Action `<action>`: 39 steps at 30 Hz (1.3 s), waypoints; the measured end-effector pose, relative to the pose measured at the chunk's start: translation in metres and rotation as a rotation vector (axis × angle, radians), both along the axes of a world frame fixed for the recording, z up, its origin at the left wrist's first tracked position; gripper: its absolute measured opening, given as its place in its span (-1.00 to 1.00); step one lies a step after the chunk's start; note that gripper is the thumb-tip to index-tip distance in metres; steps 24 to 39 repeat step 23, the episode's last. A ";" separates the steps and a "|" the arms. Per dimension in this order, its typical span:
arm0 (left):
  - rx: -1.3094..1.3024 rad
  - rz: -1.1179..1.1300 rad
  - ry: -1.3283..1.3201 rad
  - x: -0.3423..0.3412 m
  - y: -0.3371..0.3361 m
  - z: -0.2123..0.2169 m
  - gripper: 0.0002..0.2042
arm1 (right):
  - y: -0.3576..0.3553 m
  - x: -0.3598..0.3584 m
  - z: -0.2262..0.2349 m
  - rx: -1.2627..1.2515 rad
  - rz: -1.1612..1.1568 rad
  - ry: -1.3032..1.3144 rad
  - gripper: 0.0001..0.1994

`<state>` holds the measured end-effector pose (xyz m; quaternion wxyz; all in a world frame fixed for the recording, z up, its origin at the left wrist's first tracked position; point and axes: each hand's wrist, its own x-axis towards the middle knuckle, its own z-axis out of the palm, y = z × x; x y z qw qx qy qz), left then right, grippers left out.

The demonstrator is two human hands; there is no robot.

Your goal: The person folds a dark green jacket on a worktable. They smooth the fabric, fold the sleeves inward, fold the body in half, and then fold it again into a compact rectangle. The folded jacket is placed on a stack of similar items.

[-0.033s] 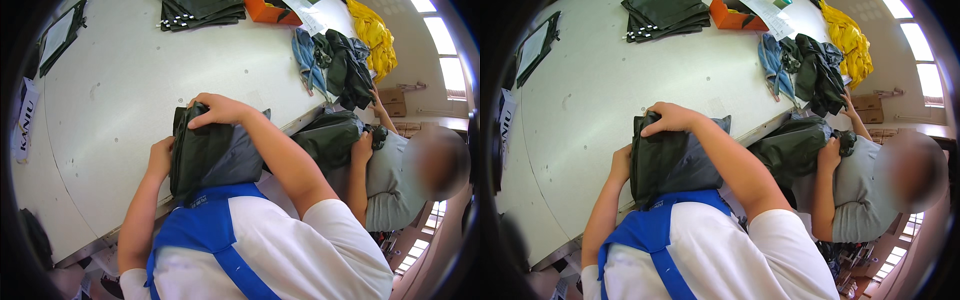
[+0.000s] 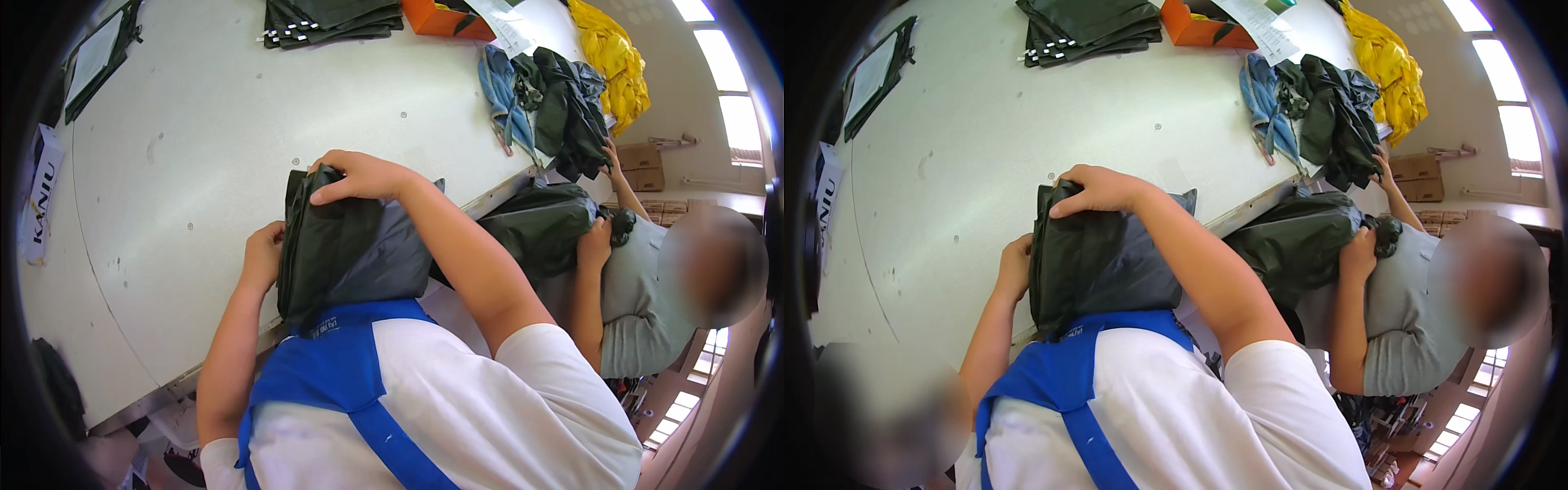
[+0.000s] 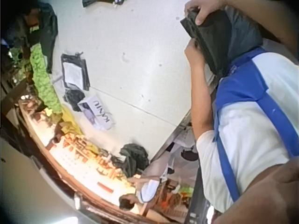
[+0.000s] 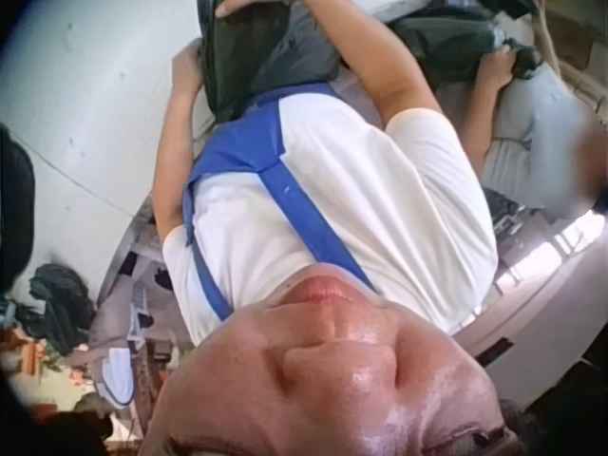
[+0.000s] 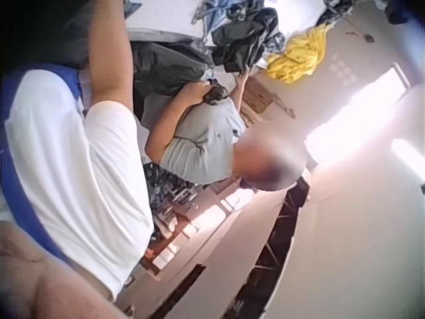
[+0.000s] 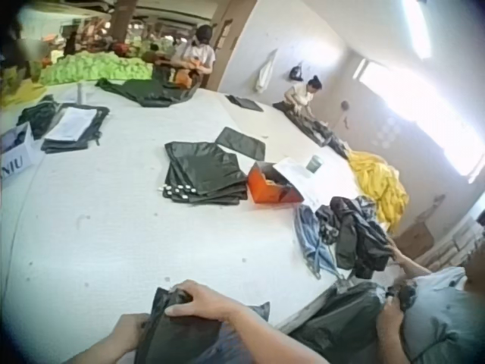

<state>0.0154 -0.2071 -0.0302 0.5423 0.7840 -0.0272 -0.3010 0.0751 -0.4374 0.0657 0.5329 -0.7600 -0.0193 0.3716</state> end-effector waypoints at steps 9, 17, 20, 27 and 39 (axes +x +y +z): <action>0.100 0.399 -0.340 0.003 -0.009 0.013 -0.82 | 0.014 -0.004 0.007 -0.354 0.250 -0.254 -0.38; 0.209 0.395 -0.630 0.019 -0.024 0.033 -0.91 | 0.037 -0.021 -0.031 -0.812 0.320 -0.686 -0.53; 0.341 0.314 -0.726 0.018 -0.022 0.030 -0.89 | 0.043 -0.022 -0.048 -0.798 0.211 -0.720 -0.58; 0.441 0.260 -0.752 0.021 -0.013 0.027 -0.84 | 0.041 -0.019 -0.055 -0.685 0.151 -0.717 -0.57; 0.441 0.260 -0.752 0.021 -0.013 0.027 -0.84 | 0.041 -0.019 -0.055 -0.685 0.151 -0.717 -0.57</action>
